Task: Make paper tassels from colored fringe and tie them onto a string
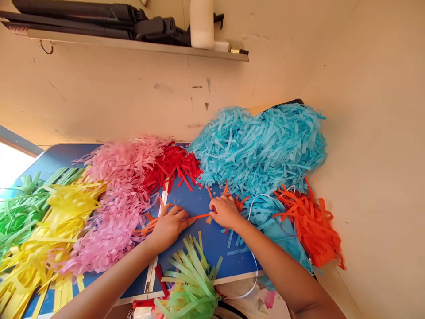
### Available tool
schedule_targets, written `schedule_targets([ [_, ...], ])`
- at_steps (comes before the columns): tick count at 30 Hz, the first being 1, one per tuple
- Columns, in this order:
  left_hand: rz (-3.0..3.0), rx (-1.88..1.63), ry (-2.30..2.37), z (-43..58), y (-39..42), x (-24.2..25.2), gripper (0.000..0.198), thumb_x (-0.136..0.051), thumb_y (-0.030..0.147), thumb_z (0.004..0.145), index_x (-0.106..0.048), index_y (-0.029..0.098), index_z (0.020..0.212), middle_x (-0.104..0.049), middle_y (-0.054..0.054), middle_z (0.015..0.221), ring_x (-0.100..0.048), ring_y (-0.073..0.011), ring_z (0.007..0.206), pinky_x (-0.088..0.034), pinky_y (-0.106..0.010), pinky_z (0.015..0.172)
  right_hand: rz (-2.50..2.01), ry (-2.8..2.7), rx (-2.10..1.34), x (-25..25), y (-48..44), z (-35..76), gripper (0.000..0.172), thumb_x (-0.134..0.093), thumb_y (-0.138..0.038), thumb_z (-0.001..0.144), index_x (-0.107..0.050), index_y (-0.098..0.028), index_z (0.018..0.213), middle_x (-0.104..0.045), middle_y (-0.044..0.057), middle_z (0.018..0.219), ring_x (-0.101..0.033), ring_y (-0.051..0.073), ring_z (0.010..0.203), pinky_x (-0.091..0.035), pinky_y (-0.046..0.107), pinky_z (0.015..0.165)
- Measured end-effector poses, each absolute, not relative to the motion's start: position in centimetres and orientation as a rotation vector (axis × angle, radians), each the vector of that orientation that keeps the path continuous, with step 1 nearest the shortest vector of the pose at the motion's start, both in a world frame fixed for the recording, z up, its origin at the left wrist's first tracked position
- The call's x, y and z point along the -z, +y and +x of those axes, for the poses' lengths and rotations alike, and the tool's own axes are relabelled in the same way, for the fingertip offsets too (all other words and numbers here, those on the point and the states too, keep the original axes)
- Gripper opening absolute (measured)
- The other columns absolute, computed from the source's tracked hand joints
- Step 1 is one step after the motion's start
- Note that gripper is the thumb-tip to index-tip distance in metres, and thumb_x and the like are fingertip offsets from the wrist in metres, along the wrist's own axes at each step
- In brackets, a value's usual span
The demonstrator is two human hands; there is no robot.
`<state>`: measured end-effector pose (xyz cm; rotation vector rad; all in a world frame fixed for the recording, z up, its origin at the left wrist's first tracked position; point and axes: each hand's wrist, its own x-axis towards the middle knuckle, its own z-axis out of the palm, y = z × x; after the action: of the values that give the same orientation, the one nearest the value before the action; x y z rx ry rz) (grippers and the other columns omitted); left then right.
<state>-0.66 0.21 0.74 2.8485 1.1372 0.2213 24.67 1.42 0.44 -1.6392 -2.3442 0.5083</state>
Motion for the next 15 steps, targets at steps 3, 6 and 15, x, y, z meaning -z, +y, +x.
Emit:
schedule_targets([
  [3,2.918,-0.177,1.098,-0.4,0.2,-0.9,0.027,-0.048,0.030,0.099,-0.067,0.035,0.118,-0.067,-0.003,0.096,-0.051,-0.0240,0.100,-0.030,-0.046,0.096,-1.521,-2.424,-0.449,-1.0,0.8,24.0,0.009,-0.070,-0.021,0.085,-0.070,-0.024,0.094,-0.070,0.003,0.095,-0.055,0.023,0.100,-0.030,0.037,0.085],
  [6,2.926,-0.229,1.056,-0.2,0.3,-1.1,0.026,-0.051,0.027,0.097,-0.069,0.034,0.115,-0.068,-0.003,0.097,-0.052,-0.0231,0.100,-0.031,-0.046,0.097,-1.230,-2.600,-0.324,-0.7,0.4,23.0,0.010,-0.062,-0.025,0.093,-0.071,-0.024,0.099,-0.071,0.005,0.100,-0.055,0.022,0.100,-0.030,0.038,0.089],
  [15,2.947,-0.552,1.137,1.4,0.0,-0.8,0.021,-0.051,0.016,0.094,-0.070,0.021,0.086,-0.071,-0.005,0.082,-0.060,-0.0220,0.085,-0.036,-0.046,0.092,-1.208,-2.541,-0.206,0.0,0.3,20.8,0.016,-0.060,-0.018,0.091,-0.071,-0.017,0.079,-0.071,0.007,0.082,-0.059,0.019,0.079,-0.035,0.036,0.081],
])
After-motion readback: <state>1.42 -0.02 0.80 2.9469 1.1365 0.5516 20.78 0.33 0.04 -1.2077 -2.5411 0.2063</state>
